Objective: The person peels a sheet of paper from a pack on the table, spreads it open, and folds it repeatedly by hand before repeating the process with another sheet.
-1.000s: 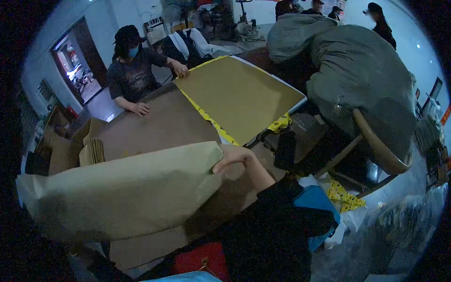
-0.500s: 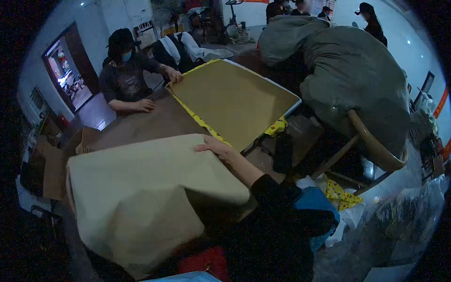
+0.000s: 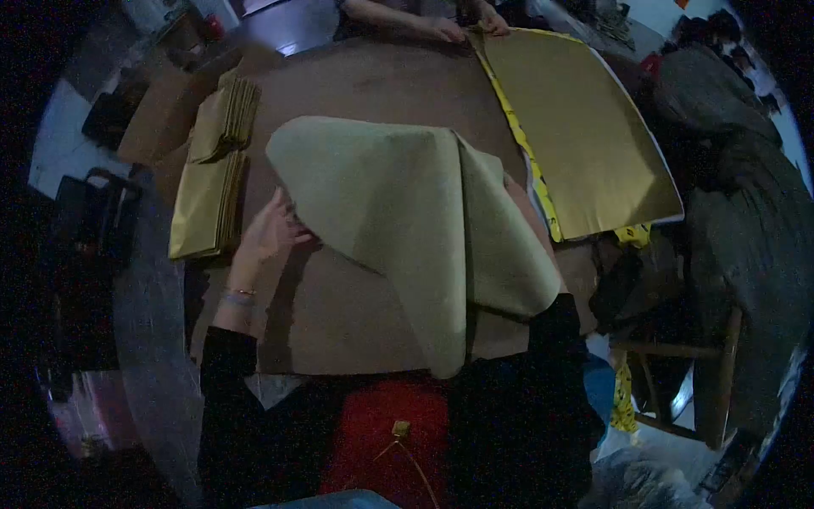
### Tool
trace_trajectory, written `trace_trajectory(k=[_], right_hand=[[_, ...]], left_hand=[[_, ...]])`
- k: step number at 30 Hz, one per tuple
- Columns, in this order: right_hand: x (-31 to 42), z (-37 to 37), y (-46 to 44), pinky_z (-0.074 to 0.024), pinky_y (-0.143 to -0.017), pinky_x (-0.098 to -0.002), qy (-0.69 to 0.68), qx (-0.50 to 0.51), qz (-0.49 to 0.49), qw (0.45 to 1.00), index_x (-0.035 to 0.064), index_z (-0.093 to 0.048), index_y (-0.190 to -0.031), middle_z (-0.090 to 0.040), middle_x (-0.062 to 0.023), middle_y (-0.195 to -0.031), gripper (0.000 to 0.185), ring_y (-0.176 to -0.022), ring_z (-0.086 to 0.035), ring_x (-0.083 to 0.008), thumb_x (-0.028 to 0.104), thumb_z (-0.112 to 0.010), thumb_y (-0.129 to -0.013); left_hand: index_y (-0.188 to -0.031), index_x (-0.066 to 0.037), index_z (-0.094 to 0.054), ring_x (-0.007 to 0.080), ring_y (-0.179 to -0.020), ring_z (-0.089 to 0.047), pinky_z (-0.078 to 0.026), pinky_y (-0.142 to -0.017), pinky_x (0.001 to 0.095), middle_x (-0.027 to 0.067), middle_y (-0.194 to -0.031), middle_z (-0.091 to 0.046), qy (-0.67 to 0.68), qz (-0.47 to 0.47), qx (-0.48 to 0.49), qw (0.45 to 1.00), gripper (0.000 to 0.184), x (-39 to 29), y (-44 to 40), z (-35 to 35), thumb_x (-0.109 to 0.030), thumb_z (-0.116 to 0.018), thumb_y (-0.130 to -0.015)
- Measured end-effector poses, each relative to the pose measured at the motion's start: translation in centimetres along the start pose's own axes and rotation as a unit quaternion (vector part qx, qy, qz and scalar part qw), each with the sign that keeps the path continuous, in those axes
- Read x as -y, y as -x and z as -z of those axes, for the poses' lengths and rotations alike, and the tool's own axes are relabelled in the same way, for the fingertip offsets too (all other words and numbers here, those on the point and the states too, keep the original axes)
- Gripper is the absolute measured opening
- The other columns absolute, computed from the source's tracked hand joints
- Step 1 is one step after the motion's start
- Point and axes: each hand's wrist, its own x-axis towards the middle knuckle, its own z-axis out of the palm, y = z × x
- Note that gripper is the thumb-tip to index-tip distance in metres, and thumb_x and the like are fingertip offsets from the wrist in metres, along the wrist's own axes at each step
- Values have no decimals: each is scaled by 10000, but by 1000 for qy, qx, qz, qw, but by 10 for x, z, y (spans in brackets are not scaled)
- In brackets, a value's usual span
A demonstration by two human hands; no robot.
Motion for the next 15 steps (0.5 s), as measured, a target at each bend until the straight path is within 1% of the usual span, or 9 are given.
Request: trace_trajectory(k=[2,4,5,7,8,10,13,14,15], right_hand=[[13,-11,5,-449,-895,-288,-15,-13,-13,1000,38,-409,-1332,-493,-107,-1256,519,-1092,-513,-214,318,-536,-914],[26,-19,10,-453,-894,-292,-30,-30,-19,999,39,-407,-1333,-492,-109,-1259,518,-1092,-516,-219,330,-523,-920],[31,-23,14,-455,-893,-294,-38,-42,-20,998,40,-407,-1334,-492,-110,-1260,518,-1092,-517,-221,336,-516,-923],[45,-29,22,-459,-892,-298,-52,-66,-22,996,41,-406,-1336,-491,-112,-1262,519,-1091,-520,-225,348,-503,-929],[52,-35,23,-460,-891,-300,-57,-81,-22,995,42,-405,-1336,-491,-113,-1263,519,-1091,-521,-228,354,-496,-932],[63,-47,26,-464,-890,-304,-69,-110,-18,991,44,-404,-1338,-490,-115,-1266,520,-1091,-523,-232,366,-483,-937],[71,-67,31,-470,-888,-311,-96,-158,-7,983,46,-402,-1340,-489,-118,-1269,523,-1091,-527,-239,384,-464,-946],[63,-51,35,-470,-888,-311,-96,-159,-4,983,46,-402,-1340,-489,-118,-1269,523,-1091,-527,-239,384,-464,-946],[43,-30,40,-473,-897,-345,-160,-71,18,984,53,-387,-1352,-483,-129,-1281,545,-1103,-527,-261,425,-408,-954]], left_hand=[[-1323,-50,-378,245,-1188,-439,-291,-1033,419,90,-1266,-468,36,34,44,998,660,16,2,-23,-537,-489,-891],[-1312,-62,-392,252,-1200,-424,-297,-1027,407,72,-1274,-454,96,-19,37,994,632,44,-7,-33,-516,-511,-888],[-1289,-33,-430,256,-1185,-444,-343,-1018,401,73,-1247,-490,99,-29,-8,995,543,51,-11,-46,-448,-459,-939],[-1248,-47,-468,212,-1175,-454,-365,-1005,368,36,-1238,-500,117,-50,16,992,433,71,-20,-58,-353,-500,-943],[-1179,-72,-511,154,-1120,-502,-395,-983,351,9,-1144,-550,142,-31,-9,989,335,77,-22,-61,-251,-583,-905],[-1144,-62,-535,144,-1064,-542,-450,-939,347,11,-1079,-588,158,-40,41,986,270,82,-19,-68,-194,-571,-911],[-1084,-55,-540,132,-929,-588,-500,-836,312,32,-1024,-601,74,-61,-52,994,227,73,-11,-65,-220,-535,-929],[-1030,-53,-548,122,-797,-579,-482,-734,268,19,-937,-594,61,-85,-87,991,202,78,-17,-50,-229,-529,-933],[-1014,-49,-551,116,-776,-561,-464,-702,259,16,-907,-584,40,-109,-103,988,194,72,-8,-44,-223,-535,-929]])
